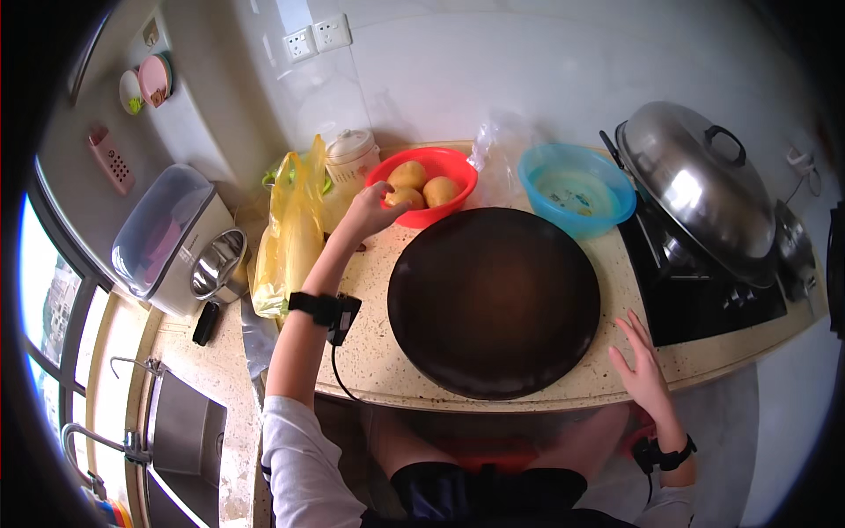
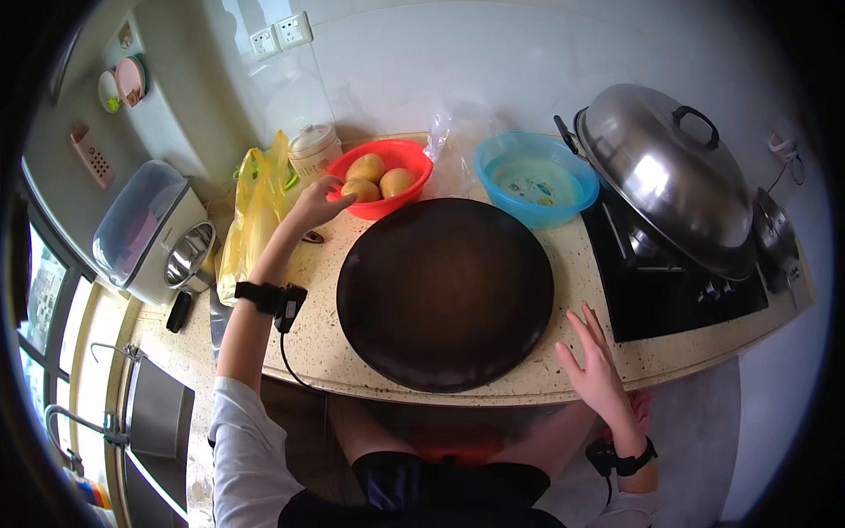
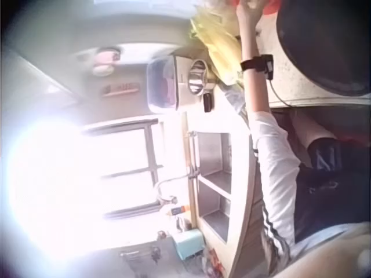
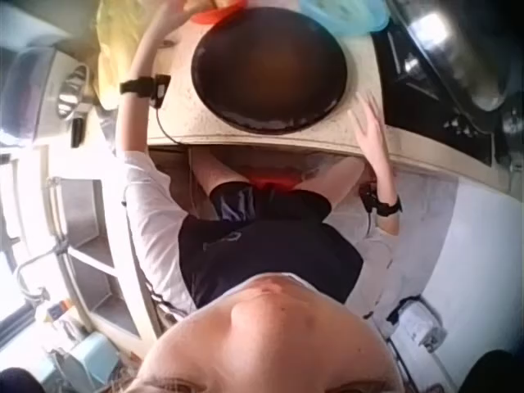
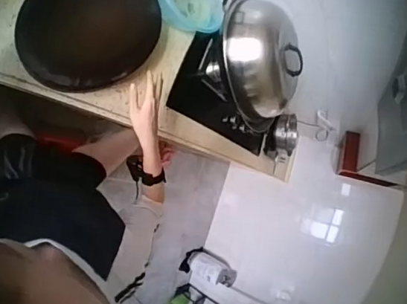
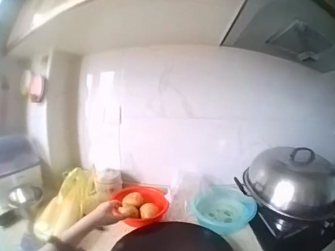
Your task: Peel potatoes in a kitchen.
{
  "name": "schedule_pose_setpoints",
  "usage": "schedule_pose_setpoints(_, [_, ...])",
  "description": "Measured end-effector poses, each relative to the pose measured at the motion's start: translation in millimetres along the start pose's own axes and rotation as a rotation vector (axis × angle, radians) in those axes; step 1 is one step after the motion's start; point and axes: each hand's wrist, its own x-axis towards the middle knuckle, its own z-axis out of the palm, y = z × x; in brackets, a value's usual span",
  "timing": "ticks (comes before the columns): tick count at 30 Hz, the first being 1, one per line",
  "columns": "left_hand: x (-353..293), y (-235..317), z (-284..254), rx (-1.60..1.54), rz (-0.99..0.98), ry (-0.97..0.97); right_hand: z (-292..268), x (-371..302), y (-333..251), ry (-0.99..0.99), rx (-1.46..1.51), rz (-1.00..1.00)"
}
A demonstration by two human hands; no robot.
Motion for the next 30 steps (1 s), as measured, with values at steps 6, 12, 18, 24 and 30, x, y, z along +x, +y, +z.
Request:
schedule_pose_setpoints(6, [89.2,-35.0,66.0,0.300,-0.236,-0.323,-3.6,-24.9,7.9,0.180,0.004,0.025])
schedule_pose_setpoints(12, [100.1,0.2,65.4,0.611,-0.361,-0.516,-27.3,-59.6,49.5,0.351,-0.044,0.151])
schedule_pose_setpoints(18, [81.2,3.5,41.8,0.659,-0.161,-0.110,-37.9,-58.3,54.0,0.453,0.043,0.287])
schedule_pose_setpoints(24, [29.4,66.6,25.5,0.003,-0.112,0.045,-25.8,-52.7,68.1,0.406,0.016,0.165])
schedule_pose_setpoints(30, [-62.8,120.6,78.1,-0.203,0.050,-0.231,-5.8,-21.9,42.6,0.340,0.187,-0.058])
